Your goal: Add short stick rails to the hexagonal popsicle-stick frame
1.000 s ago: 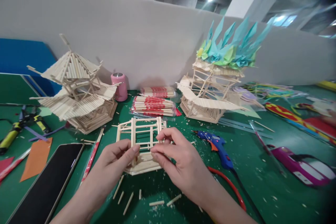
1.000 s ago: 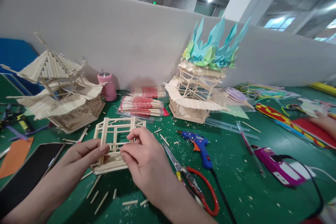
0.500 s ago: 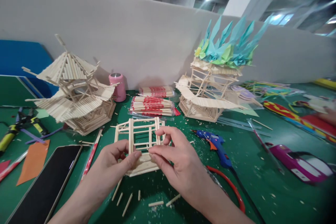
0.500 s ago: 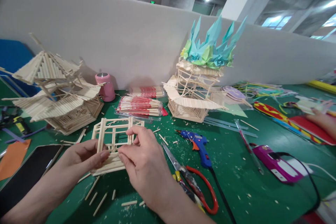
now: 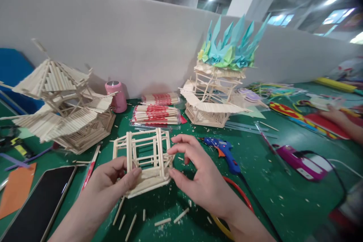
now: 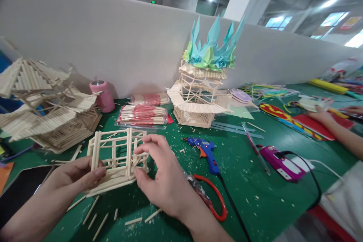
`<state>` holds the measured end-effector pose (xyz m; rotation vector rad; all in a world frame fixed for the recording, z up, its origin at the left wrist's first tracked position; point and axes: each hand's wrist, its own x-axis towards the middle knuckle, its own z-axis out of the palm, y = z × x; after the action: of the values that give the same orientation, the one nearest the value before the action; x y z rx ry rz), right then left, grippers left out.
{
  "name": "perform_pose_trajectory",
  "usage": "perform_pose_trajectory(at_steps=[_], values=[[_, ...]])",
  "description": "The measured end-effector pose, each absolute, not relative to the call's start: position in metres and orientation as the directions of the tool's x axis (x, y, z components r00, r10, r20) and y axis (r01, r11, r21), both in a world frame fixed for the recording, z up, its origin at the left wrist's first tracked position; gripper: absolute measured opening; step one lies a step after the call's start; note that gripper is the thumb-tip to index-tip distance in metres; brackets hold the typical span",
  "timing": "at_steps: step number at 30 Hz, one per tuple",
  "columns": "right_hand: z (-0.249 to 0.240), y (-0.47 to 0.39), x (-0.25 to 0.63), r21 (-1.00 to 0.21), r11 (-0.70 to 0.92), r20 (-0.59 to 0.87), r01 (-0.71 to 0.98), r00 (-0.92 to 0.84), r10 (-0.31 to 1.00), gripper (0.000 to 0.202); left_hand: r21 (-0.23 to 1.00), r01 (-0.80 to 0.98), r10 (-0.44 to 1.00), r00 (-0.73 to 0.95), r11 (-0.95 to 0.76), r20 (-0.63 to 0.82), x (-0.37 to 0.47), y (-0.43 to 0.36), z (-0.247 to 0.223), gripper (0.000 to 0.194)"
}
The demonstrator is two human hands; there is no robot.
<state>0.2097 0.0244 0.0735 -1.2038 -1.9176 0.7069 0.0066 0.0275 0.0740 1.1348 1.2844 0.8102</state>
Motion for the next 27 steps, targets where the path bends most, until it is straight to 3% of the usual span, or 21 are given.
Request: perform_pose_trajectory(at_steps=[8,14,19,23,27], values=[[0.07,0.023,0.216,-0.791,0.345,0.26,0.505,-0.234,0.937,0.026,0.941,0.194,0.942,0.139,0.277,-0.306,0.005,0.028,0.074,0.038],[0.07,0.023,0.214,-0.79,0.386,0.309,0.477,-0.234,0.922,0.024,0.939,0.203,0.945,0.12,0.277,-0.305,0.004,0.028,0.071,0.037],[0.077,0.024,0.201,-0.68,0.544,0.442,0.492,-0.317,0.839,0.015,0.952,0.148,0.951,0.118,0.269,-0.287,0.007,0.027,0.074,0.031],[0.082,0.026,0.191,-0.557,0.595,0.434,0.58,-0.408,0.803,0.014,0.958,0.109,0.952,0.122,0.267,-0.279,0.006,0.024,0.074,0.027],[0.08,0.028,0.189,-0.541,0.598,0.432,0.59,-0.415,0.801,0.015,0.963,0.153,0.967,0.093,0.222,-0.237,0.002,0.023,0.067,0.032]])
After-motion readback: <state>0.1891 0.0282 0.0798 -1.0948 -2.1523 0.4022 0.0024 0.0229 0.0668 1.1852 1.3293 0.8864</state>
